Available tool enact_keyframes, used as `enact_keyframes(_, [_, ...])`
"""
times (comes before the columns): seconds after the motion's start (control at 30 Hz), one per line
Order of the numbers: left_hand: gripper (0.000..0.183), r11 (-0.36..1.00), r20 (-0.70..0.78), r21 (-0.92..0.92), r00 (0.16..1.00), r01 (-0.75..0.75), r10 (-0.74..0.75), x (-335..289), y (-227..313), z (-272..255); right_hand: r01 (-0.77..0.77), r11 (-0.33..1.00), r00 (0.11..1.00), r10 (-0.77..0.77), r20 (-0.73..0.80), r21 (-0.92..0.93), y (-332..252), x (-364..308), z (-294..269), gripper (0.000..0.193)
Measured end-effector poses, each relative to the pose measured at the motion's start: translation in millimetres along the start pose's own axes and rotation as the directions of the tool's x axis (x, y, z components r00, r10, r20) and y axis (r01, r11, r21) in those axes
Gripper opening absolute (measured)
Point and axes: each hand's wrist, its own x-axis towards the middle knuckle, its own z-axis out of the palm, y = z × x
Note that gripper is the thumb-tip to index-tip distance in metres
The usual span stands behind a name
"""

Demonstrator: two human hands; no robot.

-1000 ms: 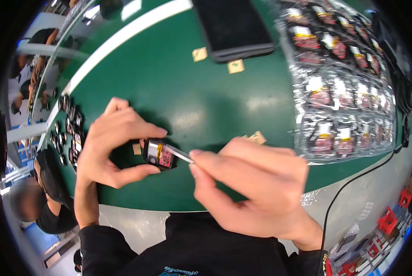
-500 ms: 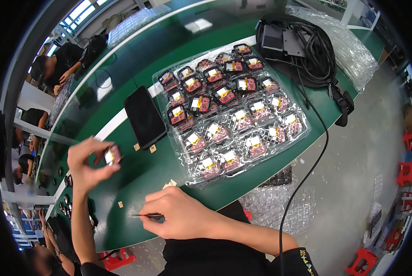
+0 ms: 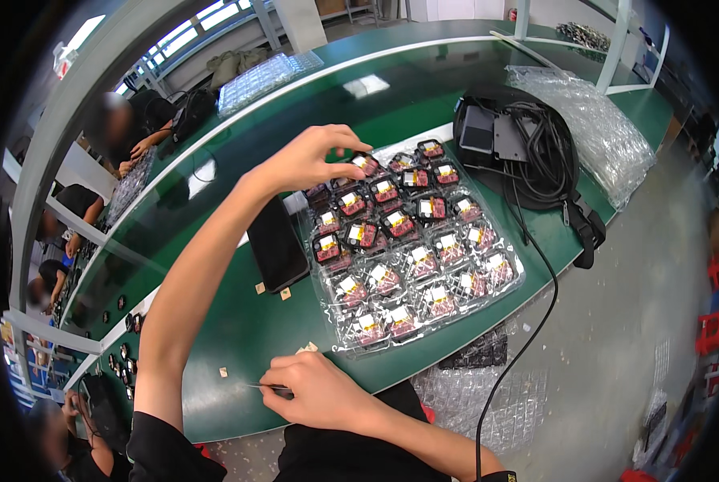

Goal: Assembling internal components of smartwatches using tweezers at a factory workstation.

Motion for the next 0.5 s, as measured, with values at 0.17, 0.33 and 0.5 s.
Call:
enact_keyframes(0.17, [0.042,0.992,0.005,0.049,0.993,-0.114,0.114,32.1,-3.6,21.2,-0.051,0.999,0.998,0.051,0.046,-0.007,-6.4,2.7,-3.9,0.013])
enact_keyframes(0.33, [0.042,0.998,0.009,0.049,0.999,-0.038,0.038,36.7,9.3,27.0,-0.076,0.997,0.993,0.077,0.086,-0.015,-8.9,7.7,2.7,0.013])
enact_keyframes(0.5, [0.037,0.992,-0.215,0.095,0.972,-0.081,0.1,-19.6,14.7,18.9,-0.072,0.993,0.996,0.076,0.041,-0.09,-13.8,6.5,-0.3,0.013])
